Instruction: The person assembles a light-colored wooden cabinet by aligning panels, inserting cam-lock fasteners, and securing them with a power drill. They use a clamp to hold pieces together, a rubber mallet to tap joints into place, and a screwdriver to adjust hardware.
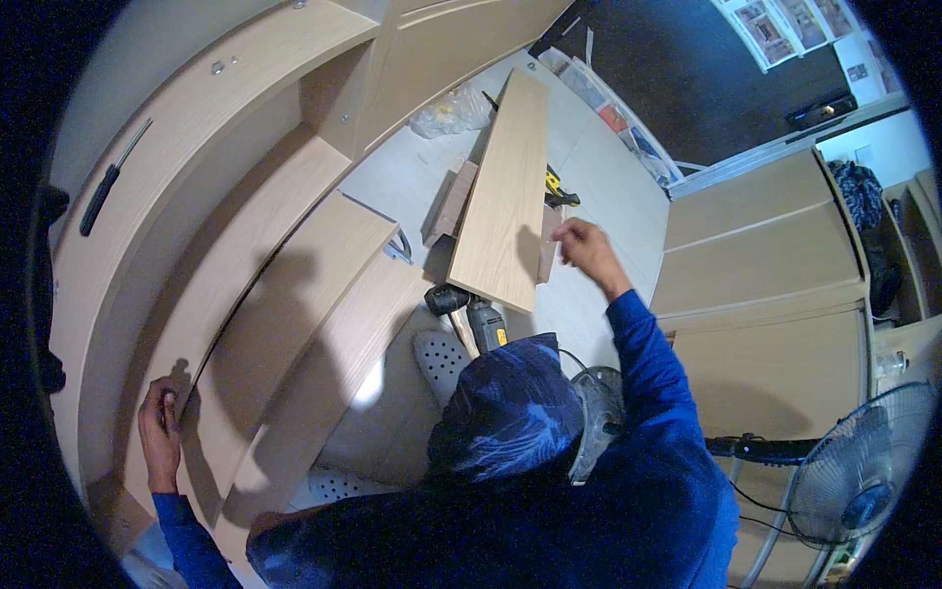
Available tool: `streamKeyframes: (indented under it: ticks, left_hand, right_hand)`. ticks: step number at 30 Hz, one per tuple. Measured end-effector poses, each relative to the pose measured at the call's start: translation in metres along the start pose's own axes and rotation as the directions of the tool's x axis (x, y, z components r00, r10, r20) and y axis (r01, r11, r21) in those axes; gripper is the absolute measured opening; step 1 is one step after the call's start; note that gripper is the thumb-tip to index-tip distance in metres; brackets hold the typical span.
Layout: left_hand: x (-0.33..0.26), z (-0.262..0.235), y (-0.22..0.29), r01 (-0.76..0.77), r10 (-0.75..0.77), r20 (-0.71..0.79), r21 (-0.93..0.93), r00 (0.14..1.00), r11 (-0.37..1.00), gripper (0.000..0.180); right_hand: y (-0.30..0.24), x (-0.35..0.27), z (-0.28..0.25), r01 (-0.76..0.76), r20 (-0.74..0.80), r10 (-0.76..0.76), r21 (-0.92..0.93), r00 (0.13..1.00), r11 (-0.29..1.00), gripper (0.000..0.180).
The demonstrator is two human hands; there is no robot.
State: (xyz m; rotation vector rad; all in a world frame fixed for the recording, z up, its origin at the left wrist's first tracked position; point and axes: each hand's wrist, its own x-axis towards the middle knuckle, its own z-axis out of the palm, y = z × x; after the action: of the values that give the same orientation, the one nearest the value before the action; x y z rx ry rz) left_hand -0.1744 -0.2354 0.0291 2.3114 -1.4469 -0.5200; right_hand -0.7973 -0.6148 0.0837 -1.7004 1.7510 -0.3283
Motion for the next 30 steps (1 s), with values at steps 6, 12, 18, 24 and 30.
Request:
streamKeyframes:
  ticks: [6, 12, 18, 24, 30]
  left_hand:
    - [0.010, 0.005, 0.013, 0.155, -0.150, 0.112, -0.040, 0.982, 0.987, 0.033]
    - [0.053, 0.027, 0.069, 0.056, -0.055, 0.102, -0.012, 0.993, 0.998, 0.032]
    - [0.078, 0.053, 0.119, 0.035, -0.021, 0.124, -0.107, 0.992, 0.994, 0.021]
    - [0.077, 0.070, 0.137, -0.054, 0.059, 0.214, -0.029, 0.975, 0.998, 0.020]
    - [0.103, 0.076, 0.161, -0.116, 0.127, 0.225, -0.063, 0.966, 0.991, 0.019]
  right_hand:
    - [0.108, -0.021, -0.021, 0.058, 0.248, -0.067, 0.045, 0.967, 0.997, 0.021]
    - [0.131, -0.107, 0.095, 0.277, 0.765, 0.020, -0.258, 0.644, 0.926, 0.031]
    - [0.165, -0.108, 0.138, 0.259, 0.611, -0.110, -0.161, 0.784, 0.952, 0.031]
    - [0.176, -0.070, 0.183, 0.024, 0.157, -0.023, 0.000, 0.987, 1.000, 0.076]
    - [0.192, -0.046, 0.209, 0.076, 0.182, -0.053, -0.122, 0.982, 0.990, 0.081]
